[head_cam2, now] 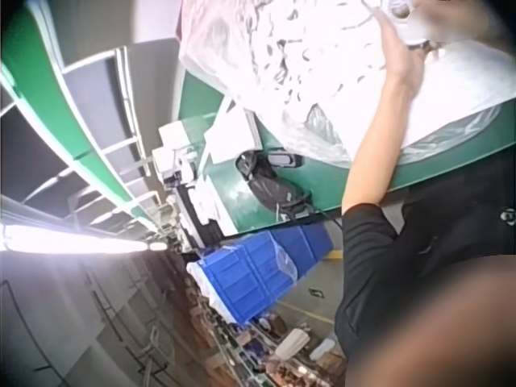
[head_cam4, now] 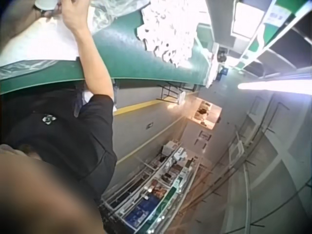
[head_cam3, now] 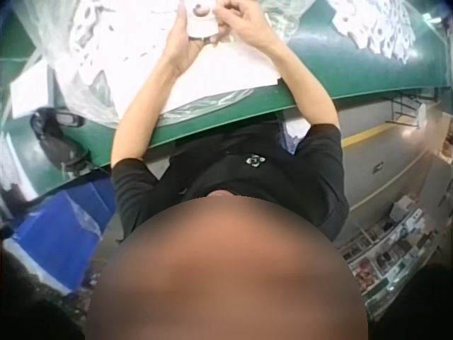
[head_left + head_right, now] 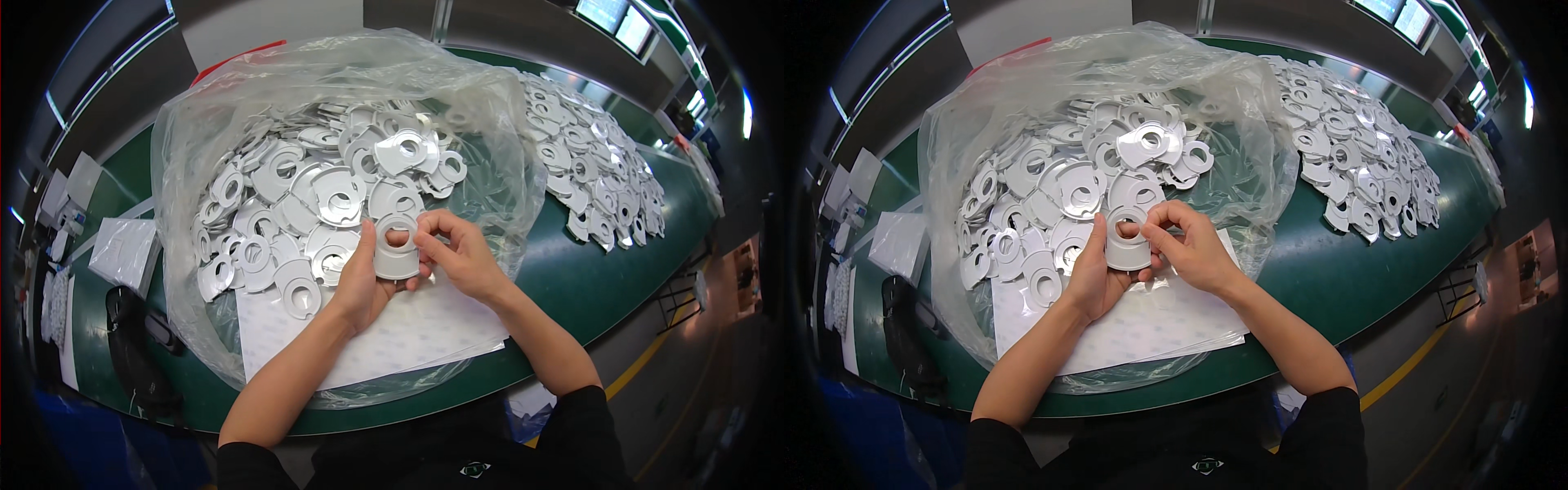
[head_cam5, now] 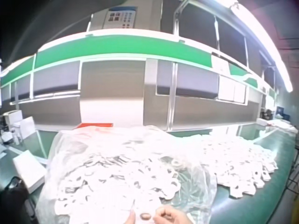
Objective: Applying circular adhesive rings to white metal components on an assembly line.
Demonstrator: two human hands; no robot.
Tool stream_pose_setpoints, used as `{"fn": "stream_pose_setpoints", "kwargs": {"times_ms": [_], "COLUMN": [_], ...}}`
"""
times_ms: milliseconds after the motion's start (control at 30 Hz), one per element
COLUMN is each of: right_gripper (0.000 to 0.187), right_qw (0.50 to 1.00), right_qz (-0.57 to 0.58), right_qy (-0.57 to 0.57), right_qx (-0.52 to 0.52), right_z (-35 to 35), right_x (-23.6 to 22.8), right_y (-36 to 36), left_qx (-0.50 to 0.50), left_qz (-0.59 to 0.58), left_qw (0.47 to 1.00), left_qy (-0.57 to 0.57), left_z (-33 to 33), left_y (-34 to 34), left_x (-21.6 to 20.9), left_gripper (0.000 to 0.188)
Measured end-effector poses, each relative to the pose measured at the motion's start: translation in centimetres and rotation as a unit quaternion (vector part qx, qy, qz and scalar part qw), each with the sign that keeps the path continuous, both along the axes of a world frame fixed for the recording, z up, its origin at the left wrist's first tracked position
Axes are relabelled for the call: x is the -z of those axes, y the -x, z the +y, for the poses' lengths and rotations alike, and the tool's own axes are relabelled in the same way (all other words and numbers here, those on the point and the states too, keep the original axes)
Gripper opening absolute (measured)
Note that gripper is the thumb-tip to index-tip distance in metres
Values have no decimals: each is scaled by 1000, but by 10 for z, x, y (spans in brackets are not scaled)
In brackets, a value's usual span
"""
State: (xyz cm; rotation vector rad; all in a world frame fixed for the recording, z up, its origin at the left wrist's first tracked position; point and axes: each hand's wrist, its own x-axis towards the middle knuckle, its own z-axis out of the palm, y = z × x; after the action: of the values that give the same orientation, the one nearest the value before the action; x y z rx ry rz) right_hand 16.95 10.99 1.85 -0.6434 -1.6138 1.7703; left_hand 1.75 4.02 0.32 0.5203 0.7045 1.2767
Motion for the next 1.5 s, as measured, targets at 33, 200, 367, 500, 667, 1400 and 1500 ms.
{"fn": "stream_pose_setpoints", "kwargs": {"times_ms": [33, 200, 367, 500, 667, 1400, 1500], "right_gripper": [12, 11, 11, 10, 8, 13, 16], "right_qw": [1000, 1000, 1000, 1000, 995, 932, 963], "right_qz": [-4, -16, -9, 0, -30, -91, -39], "right_qy": [-6, -11, -13, -10, -69, -313, -190], "right_qx": [3, 5, 19, 30, 57, 156, 188], "right_z": [0, 0, -1, -6, -9, -13, -19], "right_x": [0, 0, 4, 1, 1, 2, -4], "right_y": [0, 0, 1, 4, 5, 8, 11], "left_qx": [-1, -1, -2, -3, 9, -14, -26], "left_qz": [-1, 4, 5, 5, -8, 62, 69], "left_qw": [1000, 1000, 1000, 1000, 1000, 998, 997], "left_qy": [2, 4, 2, 1, -12, -14, -10], "left_z": [0, -1, 0, 0, 0, -5, -5], "left_y": [0, 0, 0, 0, 1, -3, -4], "left_x": [0, -1, 1, 1, 3, -6, -5], "left_gripper": [63, 62, 63, 63, 63, 22, 20]}}
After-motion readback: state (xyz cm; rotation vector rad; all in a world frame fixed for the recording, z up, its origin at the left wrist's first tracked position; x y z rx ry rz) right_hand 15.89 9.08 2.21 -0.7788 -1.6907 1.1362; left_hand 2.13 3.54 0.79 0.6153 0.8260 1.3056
